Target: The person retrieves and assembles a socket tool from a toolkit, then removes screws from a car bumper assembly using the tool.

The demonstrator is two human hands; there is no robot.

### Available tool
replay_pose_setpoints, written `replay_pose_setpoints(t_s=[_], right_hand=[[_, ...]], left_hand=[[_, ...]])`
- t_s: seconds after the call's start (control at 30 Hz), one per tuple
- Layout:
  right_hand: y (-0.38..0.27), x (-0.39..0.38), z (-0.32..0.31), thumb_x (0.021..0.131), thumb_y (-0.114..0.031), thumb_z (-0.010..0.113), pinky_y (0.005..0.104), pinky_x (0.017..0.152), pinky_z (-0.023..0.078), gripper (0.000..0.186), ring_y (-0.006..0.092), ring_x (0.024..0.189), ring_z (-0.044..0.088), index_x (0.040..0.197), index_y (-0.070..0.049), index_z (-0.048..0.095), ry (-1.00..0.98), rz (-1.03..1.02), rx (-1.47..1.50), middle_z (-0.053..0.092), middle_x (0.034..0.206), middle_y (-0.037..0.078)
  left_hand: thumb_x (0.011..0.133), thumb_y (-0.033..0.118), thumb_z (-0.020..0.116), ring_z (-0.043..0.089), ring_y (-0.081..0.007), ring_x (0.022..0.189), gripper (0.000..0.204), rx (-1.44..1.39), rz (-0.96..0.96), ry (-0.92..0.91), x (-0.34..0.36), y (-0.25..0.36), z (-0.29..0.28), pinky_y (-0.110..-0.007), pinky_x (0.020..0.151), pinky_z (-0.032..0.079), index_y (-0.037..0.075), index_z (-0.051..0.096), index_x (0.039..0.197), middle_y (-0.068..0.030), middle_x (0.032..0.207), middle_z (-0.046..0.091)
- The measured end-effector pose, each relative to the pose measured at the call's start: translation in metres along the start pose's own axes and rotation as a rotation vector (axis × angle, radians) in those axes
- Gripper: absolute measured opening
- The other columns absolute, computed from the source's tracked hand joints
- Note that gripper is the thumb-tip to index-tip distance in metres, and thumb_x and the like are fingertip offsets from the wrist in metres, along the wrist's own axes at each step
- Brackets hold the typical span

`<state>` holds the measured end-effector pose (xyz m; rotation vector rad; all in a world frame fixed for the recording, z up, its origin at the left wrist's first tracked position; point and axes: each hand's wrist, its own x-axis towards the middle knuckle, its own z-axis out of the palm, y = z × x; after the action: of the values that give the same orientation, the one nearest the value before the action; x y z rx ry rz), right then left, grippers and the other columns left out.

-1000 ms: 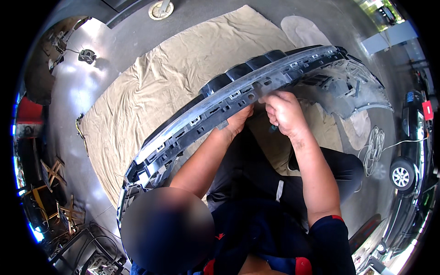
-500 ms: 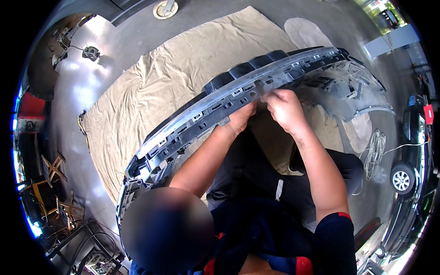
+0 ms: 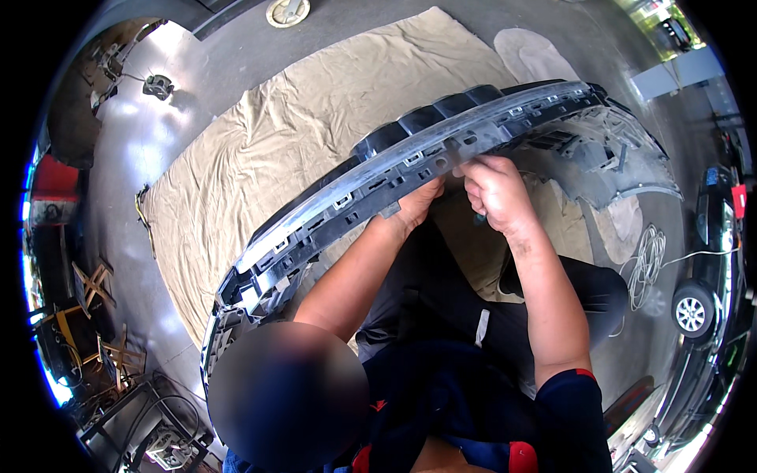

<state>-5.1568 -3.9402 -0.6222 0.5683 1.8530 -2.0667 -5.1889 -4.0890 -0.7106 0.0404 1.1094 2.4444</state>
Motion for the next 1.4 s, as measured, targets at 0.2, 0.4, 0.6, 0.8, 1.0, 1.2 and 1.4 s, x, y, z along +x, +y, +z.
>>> replay_pose_setpoints(t_s=[0.2,0.4,0.6,0.8,1.0,1.2,1.4], right_hand=[[0.002,-0.002,0.001,0.101,-0.024,0.058,0.0235,0.043,0.027,0.022,0.0047,0.047,0.038,0.089,-0.006,0.066,0.004,-0.015,0.017,0.045,0.061,-0.006],[-0.001,0.003,0.003,0.104,-0.026,0.054,0.0257,0.047,0.033,0.028,0.0045,0.051,0.041,0.085,-0.008,0.064,0.001,-0.335,-0.498,0.046,0.062,-0.008],[0.017,-0.014,0.002,0.106,-0.026,0.053,0.0247,0.052,0.037,0.029,0.0048,0.057,0.045,0.092,-0.004,0.065,0.059,-0.309,-0.457,0.048,0.067,-0.006],[0.02,-0.097,-0.038,0.105,-0.019,0.057,0.024,0.053,0.041,0.025,0.0051,0.058,0.049,0.115,0.001,0.068,0.058,0.005,-0.26,0.053,0.07,-0.005],[-0.043,-0.162,-0.062,0.097,-0.011,0.058,0.0248,0.062,0.045,0.051,0.0086,0.07,0.056,0.145,0.004,0.047,0.009,-0.068,0.096,0.058,0.078,0.003],[0.053,-0.183,-0.094,0.105,-0.012,0.051,0.022,0.059,0.039,0.034,0.0061,0.062,0.048,0.135,0.004,0.058,0.216,-0.212,0.131,0.052,0.07,-0.001],[0.061,-0.154,-0.14,0.104,-0.009,0.051,0.0214,0.056,0.039,0.032,0.0037,0.061,0.046,0.134,0.002,0.057,0.12,-0.146,0.033,0.052,0.072,-0.003]], left_hand=[[0.093,0.021,0.074,0.042,-0.0047,0.062,0.014,0.006,-0.014,-0.006,-0.002,0.003,0.001,-0.024,0.056,0.032,0.018,0.06,0.09,0.0072,0.073,0.05],[0.091,0.012,0.068,0.043,-0.0065,0.06,0.011,0.061,-0.015,0.084,-0.001,0.004,0.005,-0.025,0.055,0.033,0.017,0.06,0.086,0.0063,0.071,0.05],[0.096,0.014,0.065,0.04,-0.0073,0.06,0.009,0.062,-0.017,0.072,-0.002,0.007,0.006,-0.026,0.055,0.034,0.016,0.058,0.089,0.005,0.07,0.047],[0.102,0.034,0.059,0.042,-0.0098,0.068,0.021,-0.137,-0.205,0.066,-0.009,-0.003,0.024,-0.025,0.059,0.035,0.013,0.058,0.098,0.0018,0.077,0.048],[0.093,0.005,0.044,0.056,-0.0204,0.091,0.024,-0.562,-0.491,0.034,-0.032,-0.013,0.022,-0.031,0.081,0.051,0.005,0.059,0.111,-0.0083,0.101,0.058],[0.096,0.009,0.048,0.049,-0.0162,0.081,0.021,-0.464,-0.483,-0.133,-0.03,-0.041,0.045,-0.026,0.067,0.043,0.005,0.057,0.115,-0.0086,0.101,0.055],[0.102,0.02,0.047,0.045,-0.014,0.077,0.024,-0.334,-0.503,-0.147,-0.015,-0.073,0.067,-0.026,0.062,0.038,0.005,0.057,0.118,-0.0071,0.098,0.056]])
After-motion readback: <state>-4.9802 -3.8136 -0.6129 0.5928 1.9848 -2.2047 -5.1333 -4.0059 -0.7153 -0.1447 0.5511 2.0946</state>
